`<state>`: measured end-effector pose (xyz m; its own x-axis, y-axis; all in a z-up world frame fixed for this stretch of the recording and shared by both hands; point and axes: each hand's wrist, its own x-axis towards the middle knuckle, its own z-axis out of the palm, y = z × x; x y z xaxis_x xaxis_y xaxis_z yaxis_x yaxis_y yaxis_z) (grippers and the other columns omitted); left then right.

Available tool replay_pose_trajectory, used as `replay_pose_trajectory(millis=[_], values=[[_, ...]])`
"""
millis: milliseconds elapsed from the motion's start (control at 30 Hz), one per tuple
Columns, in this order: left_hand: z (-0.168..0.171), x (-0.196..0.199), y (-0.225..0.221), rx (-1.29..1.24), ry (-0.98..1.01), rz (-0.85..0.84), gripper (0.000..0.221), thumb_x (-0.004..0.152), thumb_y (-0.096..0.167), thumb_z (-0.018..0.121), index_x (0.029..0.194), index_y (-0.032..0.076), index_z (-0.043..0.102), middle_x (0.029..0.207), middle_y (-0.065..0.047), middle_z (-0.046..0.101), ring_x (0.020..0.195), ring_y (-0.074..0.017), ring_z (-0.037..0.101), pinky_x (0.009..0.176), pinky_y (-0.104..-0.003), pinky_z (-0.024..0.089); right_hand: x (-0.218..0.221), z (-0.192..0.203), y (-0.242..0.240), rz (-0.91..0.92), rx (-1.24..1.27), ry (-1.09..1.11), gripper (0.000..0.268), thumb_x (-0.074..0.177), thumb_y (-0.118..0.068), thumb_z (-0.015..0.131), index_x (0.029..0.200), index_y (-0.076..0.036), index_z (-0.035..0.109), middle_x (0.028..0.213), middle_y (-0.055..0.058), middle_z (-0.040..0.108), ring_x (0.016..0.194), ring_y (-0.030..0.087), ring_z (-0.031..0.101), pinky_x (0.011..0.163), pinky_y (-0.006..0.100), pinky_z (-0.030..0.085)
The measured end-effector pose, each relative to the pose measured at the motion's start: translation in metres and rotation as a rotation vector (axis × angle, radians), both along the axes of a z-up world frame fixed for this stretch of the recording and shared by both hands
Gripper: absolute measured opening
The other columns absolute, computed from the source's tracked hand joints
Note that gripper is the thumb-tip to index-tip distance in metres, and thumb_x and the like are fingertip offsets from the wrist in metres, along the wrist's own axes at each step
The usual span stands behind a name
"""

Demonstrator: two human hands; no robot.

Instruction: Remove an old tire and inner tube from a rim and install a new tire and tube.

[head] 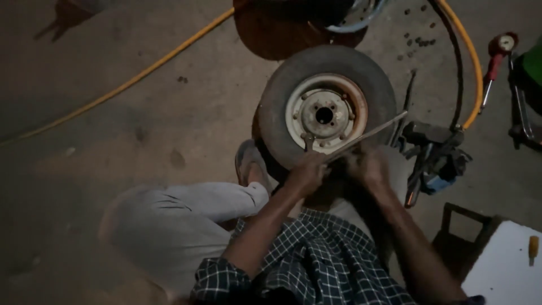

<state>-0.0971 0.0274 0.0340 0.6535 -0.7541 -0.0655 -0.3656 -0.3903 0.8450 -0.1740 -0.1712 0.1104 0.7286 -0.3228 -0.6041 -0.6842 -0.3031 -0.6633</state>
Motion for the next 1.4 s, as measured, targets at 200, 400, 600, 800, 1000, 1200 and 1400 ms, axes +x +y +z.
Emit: replay_pose_trajectory(millis=[200, 400, 600, 800, 1000, 1200, 1400], values=[[0.042, 0.040, 0.004, 0.137, 0.121, -0.086, 0.027, 0.103, 0.016, 0.056, 0.120, -0.001, 0.069, 0.106, -0.023, 0.068, 0.087, -0.0414, 0.061, 0.075, -0.053, 0.046, 0.040, 0.078, 0.000, 0.237, -0.957, -0.553, 0.048, 0.091, -0.028, 0.075, 0.128, -0.003, 0.059, 0.122, 0.027, 0.060, 0.110, 0.043, 0.058, 0.096, 0.051, 0.043], [0.109, 0.093, -0.001, 0.425, 0.593, -0.117, 0.029, 0.107, 0.022, 0.054, 0.119, 0.004, 0.072, 0.104, -0.024, 0.074, 0.091, -0.0394, 0.067, 0.080, -0.051, 0.051, 0.070, 0.035, -0.053, 0.948, -0.789, -0.584, 0.037, 0.082, -0.015, 0.072, 0.118, -0.011, 0.070, 0.103, 0.009, 0.070, 0.106, 0.032, 0.065, 0.111, 0.052, 0.044], [0.145, 0.130, -0.002, 0.432, 0.365, -0.143, 0.044, 0.094, 0.017, 0.059, 0.137, 0.022, 0.067, 0.124, -0.018, 0.072, 0.108, -0.0323, 0.069, 0.096, -0.040, 0.051, 0.099, 0.104, -0.062, 0.856, -0.841, -0.584, 0.009, 0.088, -0.014, 0.076, 0.096, -0.016, 0.072, 0.085, 0.008, 0.069, 0.087, 0.030, 0.066, 0.106, 0.056, 0.044], [0.101, 0.146, -0.003, 0.291, 0.247, -0.049, 0.048, 0.095, 0.009, 0.055, 0.141, 0.015, 0.066, 0.122, -0.023, 0.073, 0.101, -0.0358, 0.073, 0.088, -0.045, 0.056, 0.117, 0.080, -0.082, 0.798, -1.169, -0.687, 0.006, 0.102, -0.019, 0.076, 0.101, -0.024, 0.073, 0.080, 0.006, 0.058, 0.095, 0.028, 0.058, 0.119, 0.054, 0.035], [0.078, 0.159, -0.004, 0.136, 0.086, 0.053, 0.032, 0.099, 0.011, 0.064, 0.131, 0.008, 0.069, 0.107, -0.024, 0.076, 0.091, -0.0358, 0.073, 0.077, -0.047, 0.056, 0.111, 0.057, -0.098, 0.774, -1.223, -0.670, 0.014, 0.107, -0.022, 0.077, 0.095, -0.028, 0.074, 0.087, 0.004, 0.060, 0.100, 0.027, 0.056, 0.118, 0.055, 0.029], [0.071, 0.162, -0.035, 0.068, 0.068, 0.003, 0.032, 0.096, 0.009, 0.067, 0.127, 0.008, 0.071, 0.108, -0.023, 0.076, 0.090, -0.0327, 0.074, 0.077, -0.045, 0.057, 0.093, 0.043, -0.129, 0.653, -1.100, -0.615, 0.014, 0.107, -0.020, 0.070, 0.097, -0.027, 0.076, 0.092, 0.004, 0.062, 0.096, 0.026, 0.057, 0.114, 0.052, 0.032], [0.075, 0.162, -0.097, -0.005, 0.099, -0.060, 0.029, 0.095, 0.005, 0.066, 0.124, 0.007, 0.072, 0.108, -0.021, 0.074, 0.086, -0.0344, 0.072, 0.073, -0.047, 0.056, 0.072, 0.072, -0.167, 0.650, -1.283, -0.521, 0.017, 0.104, -0.020, 0.071, 0.091, -0.029, 0.074, 0.083, 0.000, 0.060, 0.088, 0.021, 0.057, 0.115, 0.045, 0.032]])
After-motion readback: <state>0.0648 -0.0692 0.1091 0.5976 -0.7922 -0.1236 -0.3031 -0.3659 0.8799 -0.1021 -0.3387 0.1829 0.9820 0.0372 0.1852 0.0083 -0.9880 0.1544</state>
